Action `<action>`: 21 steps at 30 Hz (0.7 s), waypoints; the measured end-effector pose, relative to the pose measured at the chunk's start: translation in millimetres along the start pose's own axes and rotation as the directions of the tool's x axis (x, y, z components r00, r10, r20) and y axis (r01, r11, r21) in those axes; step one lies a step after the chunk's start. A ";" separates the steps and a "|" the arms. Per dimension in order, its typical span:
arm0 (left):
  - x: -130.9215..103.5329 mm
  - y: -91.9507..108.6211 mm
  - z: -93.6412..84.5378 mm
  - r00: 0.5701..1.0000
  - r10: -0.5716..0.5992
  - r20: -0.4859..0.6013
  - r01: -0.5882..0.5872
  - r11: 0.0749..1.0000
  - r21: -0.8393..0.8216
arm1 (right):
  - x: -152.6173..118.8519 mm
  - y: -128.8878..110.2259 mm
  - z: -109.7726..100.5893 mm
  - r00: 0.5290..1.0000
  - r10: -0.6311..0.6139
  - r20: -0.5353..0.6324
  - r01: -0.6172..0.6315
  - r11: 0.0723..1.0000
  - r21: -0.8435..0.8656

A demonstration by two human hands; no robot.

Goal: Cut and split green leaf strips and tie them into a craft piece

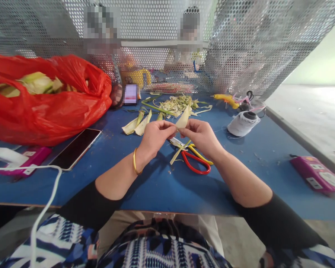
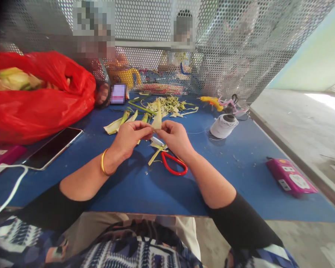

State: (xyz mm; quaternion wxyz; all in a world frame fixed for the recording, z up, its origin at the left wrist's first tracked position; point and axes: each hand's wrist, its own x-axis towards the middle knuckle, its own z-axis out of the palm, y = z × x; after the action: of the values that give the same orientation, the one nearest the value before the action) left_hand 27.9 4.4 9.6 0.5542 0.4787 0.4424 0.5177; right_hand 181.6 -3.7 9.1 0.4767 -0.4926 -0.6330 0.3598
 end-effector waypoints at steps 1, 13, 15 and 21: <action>0.1 -0.7 0.1 1.000 -0.018 -0.009 0.017 0.999 -0.032 | -0.1 -0.8 -0.1 1.000 0.004 -0.006 -0.004 1.000 -0.016; -2.5 -9.1 5.6 0.980 -0.182 -0.080 0.163 0.966 -0.199 | -1.9 2.3 9.0 0.991 -0.063 -0.121 0.046 0.989 -0.138; -0.4 -6.6 4.0 0.974 -0.196 -0.115 0.174 0.969 -0.174 | -0.2 -7.3 -5.7 0.985 -0.126 -0.114 0.089 0.956 -0.281; 6.6 -3.4 0.9 0.950 -0.270 -0.154 0.252 0.959 -0.127 | -30.7 -27.3 -43.2 0.935 0.301 0.188 0.045 0.425 -0.904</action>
State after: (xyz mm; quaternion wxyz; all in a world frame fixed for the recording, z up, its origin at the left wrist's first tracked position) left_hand 29.8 10.9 6.4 0.6029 0.3400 0.5193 0.5013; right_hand 217.2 -41.0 39.2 0.0028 -0.6513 -0.7547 0.0792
